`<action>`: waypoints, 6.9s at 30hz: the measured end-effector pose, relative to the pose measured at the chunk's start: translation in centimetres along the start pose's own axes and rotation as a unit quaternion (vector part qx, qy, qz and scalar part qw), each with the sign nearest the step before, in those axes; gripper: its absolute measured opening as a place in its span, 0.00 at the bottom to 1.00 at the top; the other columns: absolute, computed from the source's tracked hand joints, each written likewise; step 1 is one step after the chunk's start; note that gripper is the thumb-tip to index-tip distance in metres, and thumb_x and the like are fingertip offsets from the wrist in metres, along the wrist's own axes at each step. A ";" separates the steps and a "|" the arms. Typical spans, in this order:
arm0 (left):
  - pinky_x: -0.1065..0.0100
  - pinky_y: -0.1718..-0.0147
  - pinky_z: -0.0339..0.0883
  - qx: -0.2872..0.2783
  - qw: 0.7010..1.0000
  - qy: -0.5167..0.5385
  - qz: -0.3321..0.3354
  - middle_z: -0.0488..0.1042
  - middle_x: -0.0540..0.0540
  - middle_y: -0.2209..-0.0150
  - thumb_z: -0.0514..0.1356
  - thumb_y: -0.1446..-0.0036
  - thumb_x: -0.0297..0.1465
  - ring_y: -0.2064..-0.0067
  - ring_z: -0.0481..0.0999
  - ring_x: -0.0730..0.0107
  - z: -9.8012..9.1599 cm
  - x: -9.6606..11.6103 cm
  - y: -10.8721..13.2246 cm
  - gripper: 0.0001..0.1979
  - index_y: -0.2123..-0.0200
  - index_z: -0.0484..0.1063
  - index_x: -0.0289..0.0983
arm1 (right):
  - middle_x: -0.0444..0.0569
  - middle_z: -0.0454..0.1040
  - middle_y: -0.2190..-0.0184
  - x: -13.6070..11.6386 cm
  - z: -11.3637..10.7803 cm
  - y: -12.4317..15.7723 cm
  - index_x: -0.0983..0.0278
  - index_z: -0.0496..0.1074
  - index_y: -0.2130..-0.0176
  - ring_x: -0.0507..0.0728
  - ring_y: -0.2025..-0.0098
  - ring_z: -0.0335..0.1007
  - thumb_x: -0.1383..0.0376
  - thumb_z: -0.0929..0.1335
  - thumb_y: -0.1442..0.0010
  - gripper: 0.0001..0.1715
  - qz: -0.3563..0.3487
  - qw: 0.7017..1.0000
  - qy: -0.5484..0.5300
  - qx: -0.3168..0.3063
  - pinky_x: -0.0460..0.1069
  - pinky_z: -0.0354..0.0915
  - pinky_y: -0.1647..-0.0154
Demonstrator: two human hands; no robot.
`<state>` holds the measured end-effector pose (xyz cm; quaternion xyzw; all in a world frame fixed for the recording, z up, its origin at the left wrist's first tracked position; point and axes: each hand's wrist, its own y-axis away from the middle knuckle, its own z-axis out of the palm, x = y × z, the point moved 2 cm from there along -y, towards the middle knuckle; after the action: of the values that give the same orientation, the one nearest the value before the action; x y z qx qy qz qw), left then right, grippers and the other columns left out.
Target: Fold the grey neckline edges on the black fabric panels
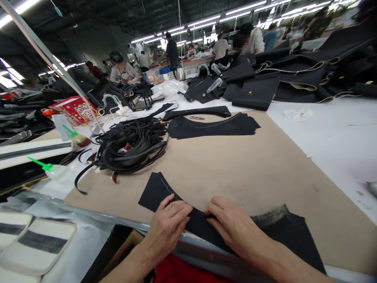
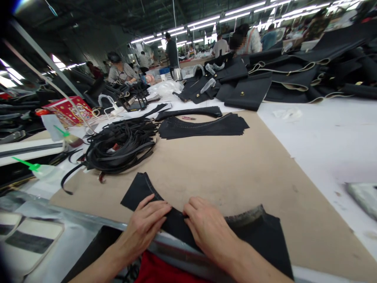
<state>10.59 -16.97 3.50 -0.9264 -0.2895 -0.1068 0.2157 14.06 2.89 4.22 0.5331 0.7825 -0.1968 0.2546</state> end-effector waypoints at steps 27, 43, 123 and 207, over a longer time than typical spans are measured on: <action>0.53 0.45 0.61 0.022 0.999 0.032 -0.009 0.74 0.46 0.55 0.54 0.38 0.24 0.50 0.70 0.63 1.6 3.0 -0.1 0.15 0.49 0.68 0.39 | 0.48 0.66 0.63 1.7 -0.7 2.6 0.63 0.67 0.63 0.59 0.60 0.62 0.73 0.62 0.36 0.08 -0.002 0.999 0.033 -0.004 0.56 0.60 0.57; 0.61 0.62 0.69 -0.009 0.991 0.076 -0.109 0.72 0.46 0.65 0.53 0.42 0.19 0.61 0.70 0.63 3.7 6.4 -4.0 0.13 0.62 0.74 0.38 | 0.46 0.68 0.65 2.3 -2.2 3.7 0.63 0.68 0.66 0.58 0.60 0.63 0.73 0.65 0.38 0.06 -0.010 0.999 0.041 0.003 0.54 0.59 0.57; 0.56 0.55 0.67 0.028 0.991 0.092 -0.091 0.70 0.44 0.56 0.57 0.42 0.22 0.55 0.68 0.60 7.1 10.8 -5.8 0.17 0.49 0.67 0.39 | 0.46 0.67 0.63 6.8 -5.8 8.9 0.61 0.67 0.58 0.57 0.59 0.62 0.70 0.64 0.37 0.06 -0.034 0.998 0.060 0.013 0.53 0.56 0.56; 0.59 0.63 0.73 -0.025 0.996 -0.034 0.076 0.69 0.42 0.61 0.51 0.46 0.16 0.61 0.68 0.60 10.0 13.6 -7.6 0.27 0.44 0.66 0.35 | 0.50 0.71 0.60 9.9 -8.0 13.2 0.62 0.72 0.56 0.56 0.55 0.64 0.73 0.61 0.36 0.13 -0.038 0.996 0.002 0.080 0.54 0.57 0.51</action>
<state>17.94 -0.08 1.66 -0.9540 -0.2226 -0.0652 0.1901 21.86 19.49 4.05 0.5216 0.7848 -0.2668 0.2019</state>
